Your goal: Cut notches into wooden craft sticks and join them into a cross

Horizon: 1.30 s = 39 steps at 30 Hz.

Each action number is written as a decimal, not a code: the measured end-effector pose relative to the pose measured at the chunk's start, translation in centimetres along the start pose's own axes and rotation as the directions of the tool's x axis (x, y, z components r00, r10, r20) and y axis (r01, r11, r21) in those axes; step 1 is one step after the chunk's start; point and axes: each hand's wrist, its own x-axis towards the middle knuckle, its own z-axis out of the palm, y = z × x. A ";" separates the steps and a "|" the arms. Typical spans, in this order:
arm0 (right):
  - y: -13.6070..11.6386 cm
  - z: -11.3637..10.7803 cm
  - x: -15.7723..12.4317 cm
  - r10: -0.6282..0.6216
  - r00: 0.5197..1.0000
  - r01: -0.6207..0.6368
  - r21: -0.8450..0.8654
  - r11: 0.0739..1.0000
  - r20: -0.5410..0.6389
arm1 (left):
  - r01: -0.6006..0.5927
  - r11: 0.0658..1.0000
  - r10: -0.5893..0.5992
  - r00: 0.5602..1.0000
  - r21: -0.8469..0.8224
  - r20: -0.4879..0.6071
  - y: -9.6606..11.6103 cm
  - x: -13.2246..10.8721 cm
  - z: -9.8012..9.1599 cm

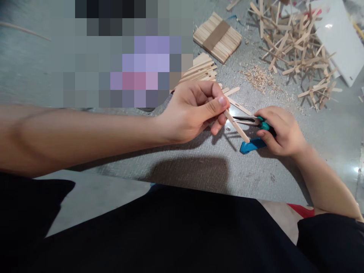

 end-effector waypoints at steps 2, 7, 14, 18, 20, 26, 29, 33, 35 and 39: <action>0.5 -0.2 0.0 -0.025 1.000 0.024 -0.031 0.999 -0.013 | 0.006 1.000 -0.006 1.000 0.013 -0.003 0.1 0.0 0.0; 3.6 -0.5 -0.3 -0.002 1.000 0.000 -0.138 0.990 -0.020 | -0.011 0.996 0.013 1.000 0.089 -0.025 0.8 -0.3 -0.1; 4.9 0.4 -0.6 0.102 0.991 -0.121 -0.252 0.960 -0.086 | -0.028 0.957 0.023 1.000 0.290 0.020 -0.3 -0.9 -0.3; 2.0 -0.9 0.1 0.130 0.986 -0.156 -0.302 0.941 -0.104 | -0.114 0.864 0.075 0.992 0.491 0.098 -0.4 -1.3 -0.6; -0.1 -1.5 0.3 0.080 0.995 -0.064 -0.260 0.963 0.052 | -0.160 0.784 0.090 0.985 0.600 0.145 -0.2 -1.4 -0.8; -3.9 -1.4 -0.5 0.066 0.943 -0.014 -0.159 0.987 0.325 | -0.298 0.592 0.107 0.950 0.749 0.293 -0.1 -0.9 -1.2; -4.1 -3.2 -0.4 0.121 0.932 -0.140 0.032 0.990 0.341 | -0.365 0.476 0.052 0.920 0.800 0.388 -0.2 -0.8 -1.1; -5.3 -5.3 0.3 0.098 0.948 -0.207 0.351 0.913 0.304 | -0.453 0.286 -0.013 0.879 0.844 0.477 -0.2 -0.9 -0.9; -6.2 -4.7 0.4 0.125 0.981 -0.188 0.546 0.816 0.151 | -0.477 0.241 -0.019 0.869 0.845 0.495 -0.2 -1.0 -0.9; -7.3 -1.8 -0.3 0.233 0.972 -0.184 0.664 0.725 0.015 | -0.465 0.250 -0.023 0.874 0.849 0.485 -0.3 -1.0 -1.0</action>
